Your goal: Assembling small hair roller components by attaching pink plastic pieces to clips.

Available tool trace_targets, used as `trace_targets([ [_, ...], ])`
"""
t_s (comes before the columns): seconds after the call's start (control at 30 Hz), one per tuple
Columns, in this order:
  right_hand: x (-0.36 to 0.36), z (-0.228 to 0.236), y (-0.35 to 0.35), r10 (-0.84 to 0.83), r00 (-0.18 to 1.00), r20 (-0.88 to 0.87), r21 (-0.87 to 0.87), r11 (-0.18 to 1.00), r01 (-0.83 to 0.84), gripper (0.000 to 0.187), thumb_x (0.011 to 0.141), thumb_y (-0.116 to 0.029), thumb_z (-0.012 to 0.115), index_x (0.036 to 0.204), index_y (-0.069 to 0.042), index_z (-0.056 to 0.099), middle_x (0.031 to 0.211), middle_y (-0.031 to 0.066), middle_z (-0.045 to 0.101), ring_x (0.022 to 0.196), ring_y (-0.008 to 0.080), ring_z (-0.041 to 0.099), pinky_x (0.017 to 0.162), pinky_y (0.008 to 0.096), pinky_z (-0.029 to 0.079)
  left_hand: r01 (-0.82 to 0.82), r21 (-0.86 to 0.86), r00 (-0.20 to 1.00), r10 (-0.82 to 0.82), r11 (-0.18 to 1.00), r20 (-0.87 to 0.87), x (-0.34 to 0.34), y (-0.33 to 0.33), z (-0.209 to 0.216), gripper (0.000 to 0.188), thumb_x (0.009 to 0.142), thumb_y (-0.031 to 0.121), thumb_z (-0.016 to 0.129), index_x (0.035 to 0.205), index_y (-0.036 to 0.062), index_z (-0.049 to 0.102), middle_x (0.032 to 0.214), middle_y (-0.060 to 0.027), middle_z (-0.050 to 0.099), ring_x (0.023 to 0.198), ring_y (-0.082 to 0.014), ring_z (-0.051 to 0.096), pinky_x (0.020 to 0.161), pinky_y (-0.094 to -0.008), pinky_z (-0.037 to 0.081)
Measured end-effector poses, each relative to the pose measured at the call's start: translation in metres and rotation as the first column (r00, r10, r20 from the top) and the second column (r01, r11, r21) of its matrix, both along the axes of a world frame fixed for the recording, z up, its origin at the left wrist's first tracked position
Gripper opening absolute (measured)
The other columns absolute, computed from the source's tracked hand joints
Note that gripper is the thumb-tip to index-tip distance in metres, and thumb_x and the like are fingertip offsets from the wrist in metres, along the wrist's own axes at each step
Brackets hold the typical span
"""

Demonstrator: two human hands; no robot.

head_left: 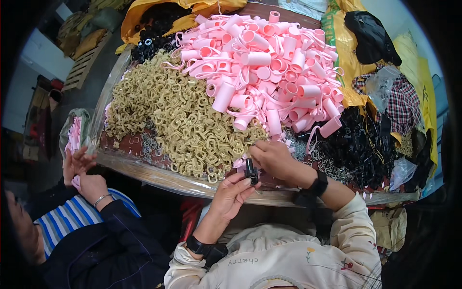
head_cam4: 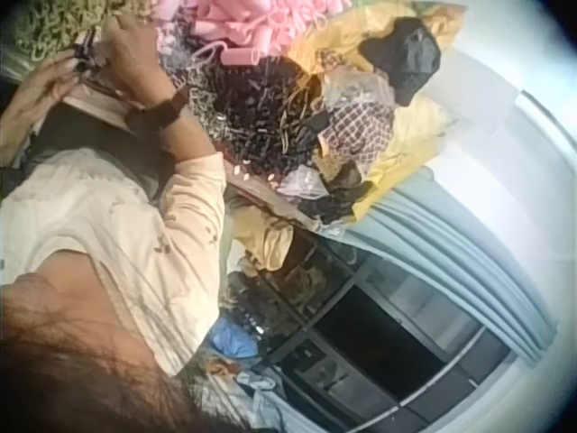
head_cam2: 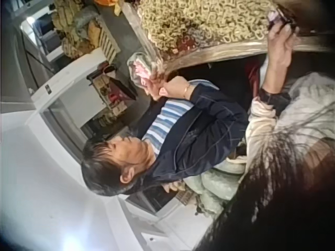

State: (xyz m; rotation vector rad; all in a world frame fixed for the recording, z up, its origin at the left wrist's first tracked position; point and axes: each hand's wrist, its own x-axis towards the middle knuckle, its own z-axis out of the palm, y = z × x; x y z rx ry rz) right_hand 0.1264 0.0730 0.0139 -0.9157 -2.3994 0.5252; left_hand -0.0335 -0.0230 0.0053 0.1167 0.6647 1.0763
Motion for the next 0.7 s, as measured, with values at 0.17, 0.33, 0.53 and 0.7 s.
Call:
trace_targets([
  [0.17,0.013,0.002,-0.002,-0.173,0.946,-0.273,-0.762,0.64,-0.102,0.01,0.082,-0.014,0.055,0.079,-0.005,0.052,0.064,-0.0016,0.046,0.053,0.006,0.044,0.045,0.021,0.033,-0.123,0.097,0.989,0.13,0.988,-0.069,0.003,0.007,-0.005,0.026,0.079,0.002,0.055,0.104,-0.0045,0.052,0.099,-0.0117,0.058,0.091,-0.0195,0.058,0.081,-0.0283,0.049],
  [0.33,0.038,-0.001,-0.009,-0.371,0.853,-0.366,-0.901,-0.086,-0.424,0.008,0.082,-0.014,0.055,0.083,-0.006,0.051,0.065,-0.0045,0.046,0.05,0.0025,0.039,0.042,0.0166,0.028,-0.081,0.221,0.996,0.069,0.972,0.062,0.025,0.015,-0.007,0.028,0.079,0.0,0.054,0.107,-0.0039,0.051,0.099,-0.0108,0.058,0.091,-0.0166,0.057,0.083,-0.0278,0.046],
  [0.53,0.05,-0.003,-0.023,-0.48,0.768,-0.423,-0.899,0.118,-0.422,0.009,0.083,-0.011,0.054,0.087,-0.006,0.048,0.066,-0.0031,0.048,0.05,0.0027,0.039,0.042,0.0166,0.029,-0.069,0.199,0.997,0.064,0.978,0.033,0.044,0.023,-0.013,0.028,0.08,0.0,0.054,0.107,-0.0041,0.051,0.1,-0.0112,0.058,0.091,-0.0173,0.057,0.084,-0.0292,0.045],
  [0.7,0.055,-0.008,-0.026,-0.531,0.696,-0.482,-0.876,0.3,-0.378,0.008,0.084,-0.008,0.051,0.088,-0.005,0.044,0.073,0.0001,0.052,0.056,0.0045,0.043,0.049,0.0175,0.034,-0.097,0.099,0.995,0.095,0.99,0.029,0.052,0.031,-0.009,0.026,0.08,0.001,0.053,0.106,-0.0041,0.052,0.099,-0.0111,0.058,0.09,-0.018,0.058,0.081,-0.0283,0.048],
])
